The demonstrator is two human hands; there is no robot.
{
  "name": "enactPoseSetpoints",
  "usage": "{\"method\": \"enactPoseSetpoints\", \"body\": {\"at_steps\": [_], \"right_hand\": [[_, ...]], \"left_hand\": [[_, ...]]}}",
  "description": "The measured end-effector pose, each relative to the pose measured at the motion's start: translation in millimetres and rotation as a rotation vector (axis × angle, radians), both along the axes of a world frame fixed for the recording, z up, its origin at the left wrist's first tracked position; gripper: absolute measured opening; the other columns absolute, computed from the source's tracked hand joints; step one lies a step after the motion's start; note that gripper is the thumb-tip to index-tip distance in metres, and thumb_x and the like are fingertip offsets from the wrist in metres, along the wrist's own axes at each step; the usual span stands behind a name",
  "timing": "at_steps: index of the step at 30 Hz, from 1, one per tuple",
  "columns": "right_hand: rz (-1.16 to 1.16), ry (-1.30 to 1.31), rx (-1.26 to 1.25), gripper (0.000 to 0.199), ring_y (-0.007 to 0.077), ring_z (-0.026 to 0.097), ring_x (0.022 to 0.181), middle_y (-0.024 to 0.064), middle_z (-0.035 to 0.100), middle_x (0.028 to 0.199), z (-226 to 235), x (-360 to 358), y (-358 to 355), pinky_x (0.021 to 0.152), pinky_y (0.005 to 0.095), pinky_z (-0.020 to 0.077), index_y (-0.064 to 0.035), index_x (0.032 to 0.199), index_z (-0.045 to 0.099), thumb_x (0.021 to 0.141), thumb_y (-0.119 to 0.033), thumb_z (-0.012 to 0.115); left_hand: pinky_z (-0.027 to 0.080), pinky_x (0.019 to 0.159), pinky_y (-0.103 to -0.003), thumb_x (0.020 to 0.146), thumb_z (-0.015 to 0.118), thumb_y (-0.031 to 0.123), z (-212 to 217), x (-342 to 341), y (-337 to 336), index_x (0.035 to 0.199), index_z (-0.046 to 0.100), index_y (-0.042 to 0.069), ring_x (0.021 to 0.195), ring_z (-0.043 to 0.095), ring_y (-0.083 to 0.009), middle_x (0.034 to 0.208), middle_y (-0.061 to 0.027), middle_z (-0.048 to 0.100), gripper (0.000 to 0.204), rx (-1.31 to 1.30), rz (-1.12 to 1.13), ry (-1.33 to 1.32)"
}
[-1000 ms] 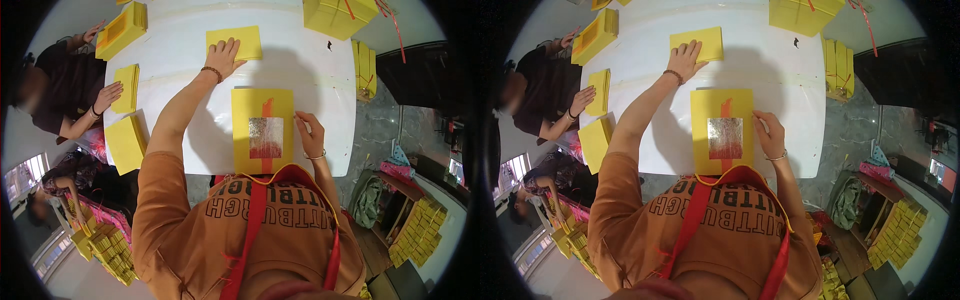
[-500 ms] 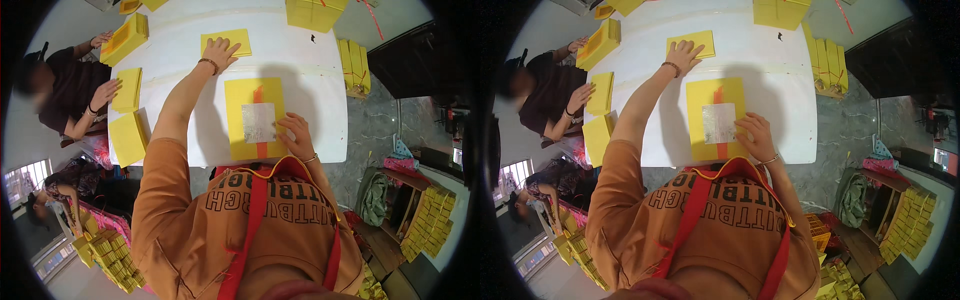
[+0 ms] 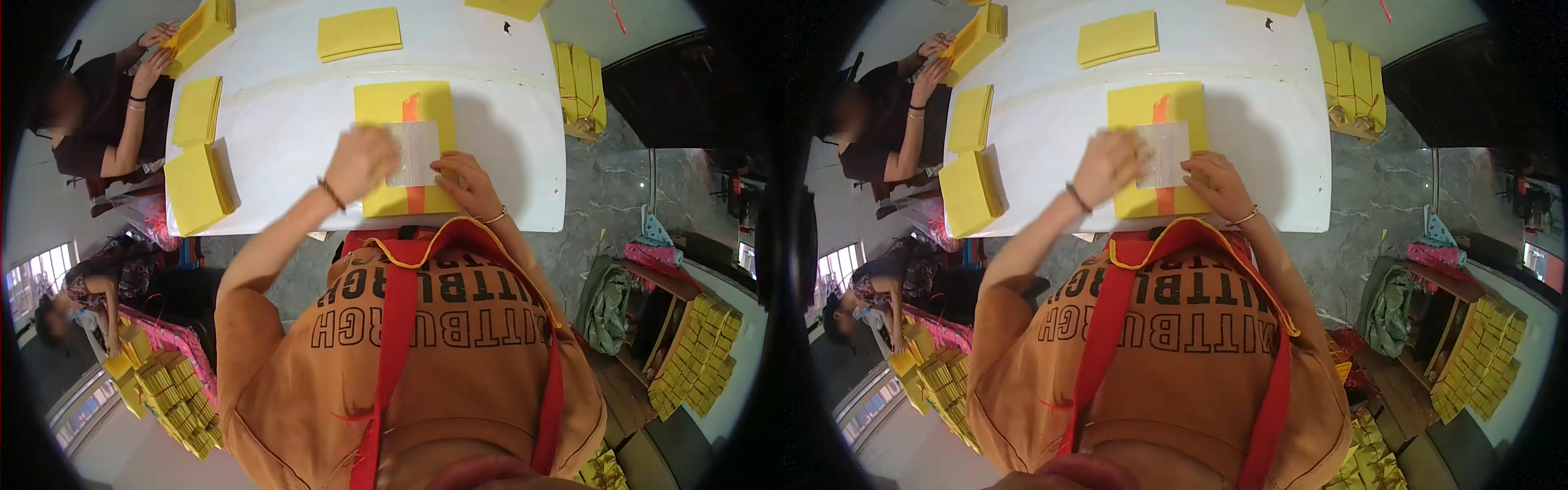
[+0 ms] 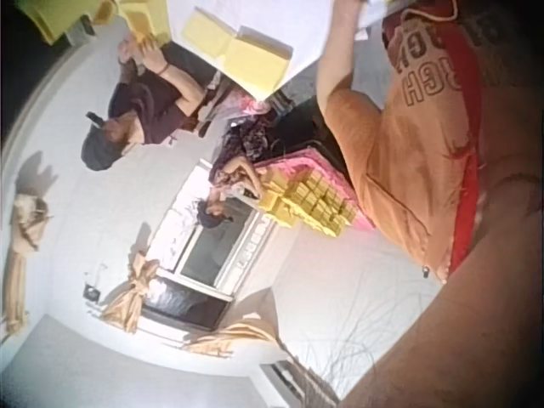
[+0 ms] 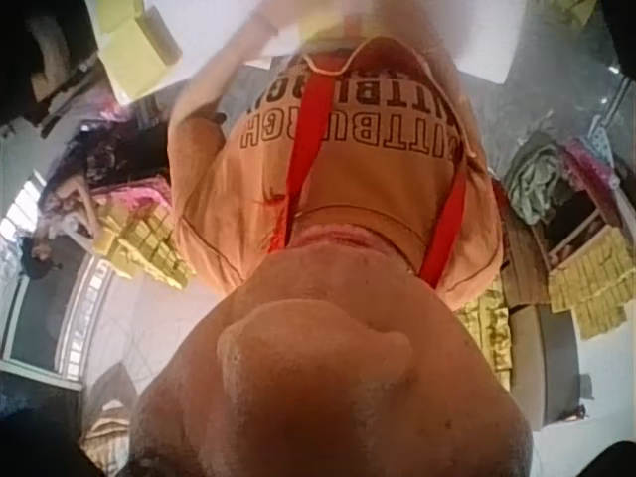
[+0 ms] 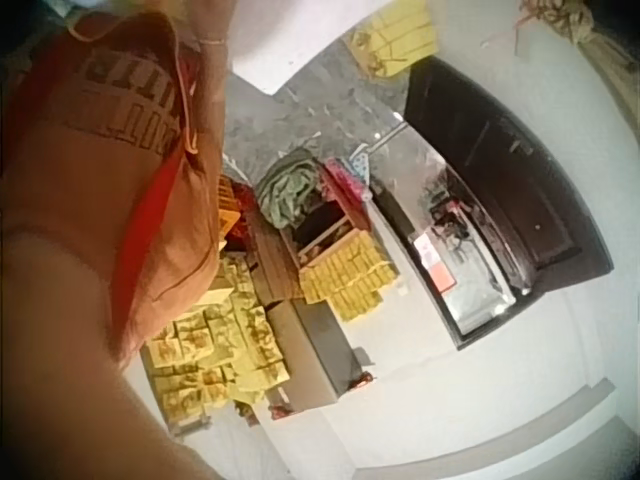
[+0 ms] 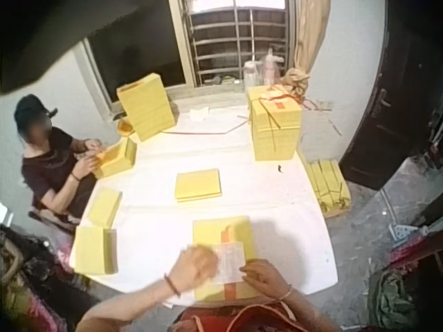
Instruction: Applying silver foil squares to yellow sheets of joss paper.
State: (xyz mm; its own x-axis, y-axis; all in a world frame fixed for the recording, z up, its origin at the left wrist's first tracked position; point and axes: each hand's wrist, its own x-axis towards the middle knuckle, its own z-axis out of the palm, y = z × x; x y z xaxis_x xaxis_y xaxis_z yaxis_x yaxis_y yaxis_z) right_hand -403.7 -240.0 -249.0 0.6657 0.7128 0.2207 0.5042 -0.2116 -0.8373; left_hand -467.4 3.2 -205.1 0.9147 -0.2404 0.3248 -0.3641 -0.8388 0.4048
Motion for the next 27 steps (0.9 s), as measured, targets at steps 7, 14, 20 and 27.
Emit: {"method": "enactPoseSetpoints", "body": {"at_steps": [7, 14, 20, 27], "right_hand": [[0.001, -0.045, 0.023, 0.025, 0.0261, 0.05, 0.11, 0.0074, 0.062, 0.104, -5, 5, 2, 0.093, 0.0354, 0.0389, -0.0069, 0.103, 0.062, 0.078, -0.009, 0.064], [0.018, 0.053, 0.063, 0.02, 0.027, 0.05, 0.11, 0.0099, 0.061, 0.104, -5, 4, 2, 0.094, 0.0361, 0.0378, -0.0066, 0.101, 0.062, 0.083, -0.015, 0.058], [-0.027, 0.338, 0.189, 0.039, 0.0251, 0.045, 0.115, 0.0106, 0.06, 0.103, -10, 3, -2, 0.098, 0.0342, 0.0328, -0.0034, 0.103, 0.062, 0.095, -0.031, 0.035], [0.047, 0.306, 0.273, 0.035, 0.0255, 0.045, 0.115, 0.0091, 0.06, 0.106, -17, 7, -5, 0.099, 0.0351, 0.0326, -0.0025, 0.103, 0.062, 0.094, -0.027, 0.039]], "left_hand": [[0.04, 0.079, -0.036, 0.067, 0.07, 0.024, -4, -64, -24, 0.109, 0.057, 0.005, 0.097, 0.048, -0.0249, 0.111, -0.0092, 0.052, 0.048, 0.195, -0.03, 0.071], [0.045, 0.066, -0.033, 0.079, 0.063, 0.015, 7, -62, -21, 0.095, 0.063, 0.005, 0.075, 0.055, -0.0254, 0.08, -0.0095, 0.059, 0.019, -0.084, -0.02, 0.047], [0.046, 0.061, -0.036, 0.084, 0.058, 0.019, 8, -56, -14, 0.083, 0.062, 0.003, 0.067, 0.057, -0.0273, 0.07, -0.0114, 0.058, 0.017, -0.198, 0.091, 0.22], [0.046, 0.062, -0.036, 0.086, 0.055, 0.018, 5, -50, -10, 0.084, 0.061, 0.0, 0.069, 0.058, -0.0295, 0.075, -0.0146, 0.061, 0.019, -0.293, 0.141, 0.279]]}}
